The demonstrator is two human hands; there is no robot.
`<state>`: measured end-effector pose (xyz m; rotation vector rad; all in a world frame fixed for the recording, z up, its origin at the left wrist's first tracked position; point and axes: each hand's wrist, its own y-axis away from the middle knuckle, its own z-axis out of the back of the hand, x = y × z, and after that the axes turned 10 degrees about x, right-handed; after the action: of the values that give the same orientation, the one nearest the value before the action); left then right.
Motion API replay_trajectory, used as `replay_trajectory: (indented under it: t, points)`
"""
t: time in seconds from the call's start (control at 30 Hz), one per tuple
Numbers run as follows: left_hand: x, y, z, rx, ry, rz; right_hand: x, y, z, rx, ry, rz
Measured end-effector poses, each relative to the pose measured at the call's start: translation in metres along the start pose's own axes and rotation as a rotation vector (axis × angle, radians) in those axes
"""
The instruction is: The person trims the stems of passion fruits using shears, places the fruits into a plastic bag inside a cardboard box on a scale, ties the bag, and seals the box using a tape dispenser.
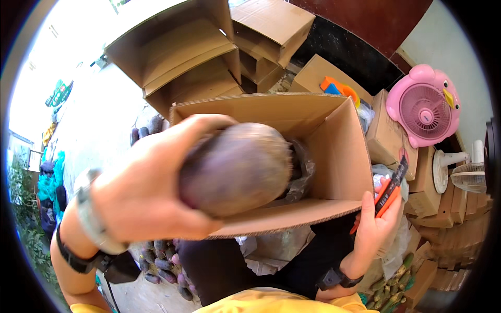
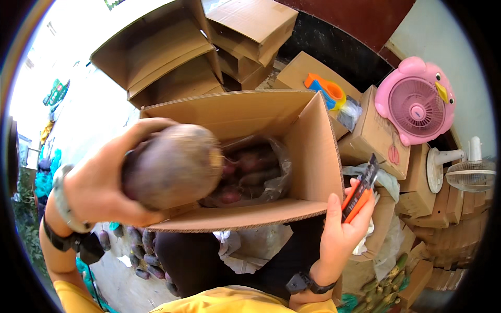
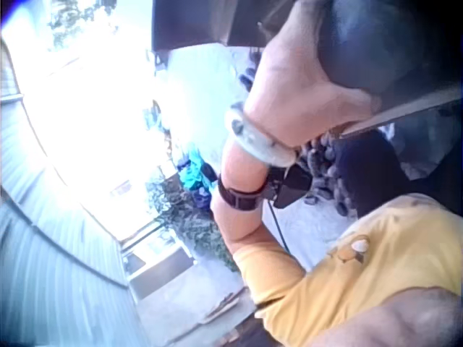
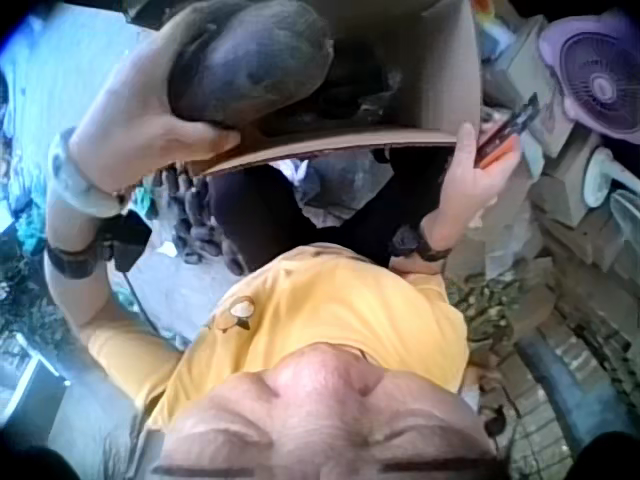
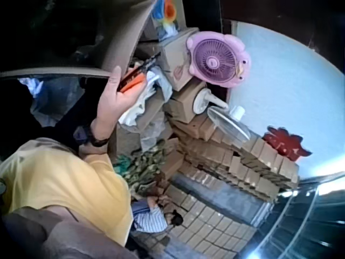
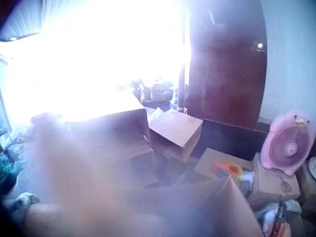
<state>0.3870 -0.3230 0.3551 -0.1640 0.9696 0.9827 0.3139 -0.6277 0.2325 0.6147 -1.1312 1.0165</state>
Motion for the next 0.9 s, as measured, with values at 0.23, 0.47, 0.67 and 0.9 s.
replay_trajectory:
  t: [0.23, 0.47, 0.67, 0.9]
  points:
    - [0.054, -0.166, -0.060, 0.586, -0.356, 0.304, -0.014, 0.005, 0.002, 0.027, -0.086, -0.002]
    - [0.096, -0.211, -0.124, 1.020, -0.606, 0.537, -0.021, 0.001, 0.006, 0.068, -0.094, 0.109]
    - [0.142, -0.203, -0.154, 0.922, -0.480, 0.516, -0.019, -0.002, 0.002, 0.056, -0.084, 0.115]
    - [0.126, -0.219, -0.189, 0.799, -0.034, 0.416, -0.018, -0.001, 0.009, 0.068, -0.058, 0.105]
